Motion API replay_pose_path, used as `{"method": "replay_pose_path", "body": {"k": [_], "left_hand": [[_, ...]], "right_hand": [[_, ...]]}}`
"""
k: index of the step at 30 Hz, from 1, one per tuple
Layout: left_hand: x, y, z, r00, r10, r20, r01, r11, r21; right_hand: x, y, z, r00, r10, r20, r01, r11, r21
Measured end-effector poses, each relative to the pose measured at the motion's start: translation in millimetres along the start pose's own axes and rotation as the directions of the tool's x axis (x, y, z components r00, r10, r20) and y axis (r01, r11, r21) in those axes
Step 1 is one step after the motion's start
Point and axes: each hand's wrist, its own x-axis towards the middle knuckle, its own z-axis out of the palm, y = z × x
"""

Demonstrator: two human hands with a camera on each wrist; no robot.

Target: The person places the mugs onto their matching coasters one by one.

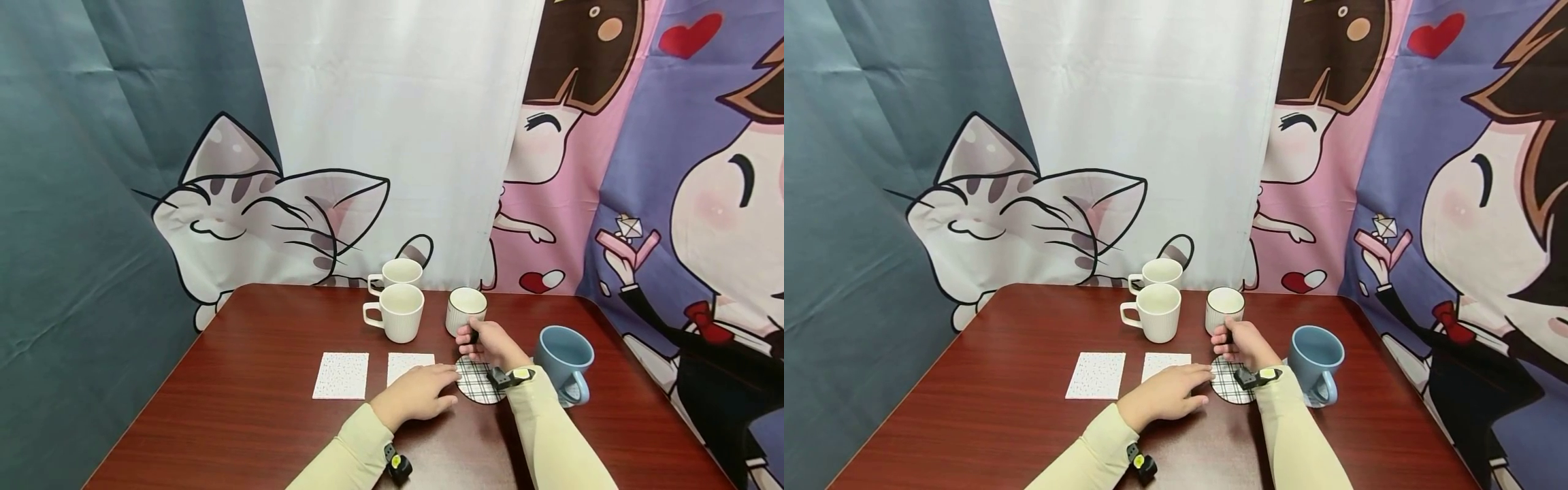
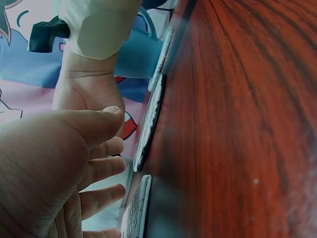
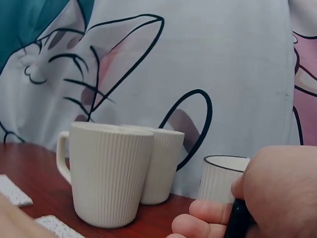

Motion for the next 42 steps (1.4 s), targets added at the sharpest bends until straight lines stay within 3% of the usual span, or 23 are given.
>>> {"method": "replay_pose_path", "body": {"k": [4,14,20,26,42], "left_hand": [[0.2,0.2,-0.1,1.0,0.011,0.001,-0.011,1.0,-0.004],[0.6,2.2,1.9,0.998,0.057,-0.006,-0.057,0.998,0.0],[-0.7,4.3,3.6,0.996,0.061,0.059,-0.061,0.998,0.002],[-2.0,3.9,5.8,0.994,0.046,0.1,-0.049,0.998,0.026],[-0.7,0.2,11.6,0.996,0.013,0.088,-0.016,0.999,0.028]], "right_hand": [[-0.4,-1.2,-3.3,0.999,-0.015,0.049,0.013,0.999,0.035],[-3.5,3.9,-7.7,0.996,-0.081,0.036,0.079,0.995,0.064],[-12.0,-2.7,-5.4,0.988,-0.135,0.069,0.129,0.988,0.086],[-27.0,-17.8,0.1,0.985,-0.168,0.038,0.164,0.983,0.086],[-82.0,-32.7,4.1,0.976,-0.207,0.075,0.201,0.976,0.082]]}}
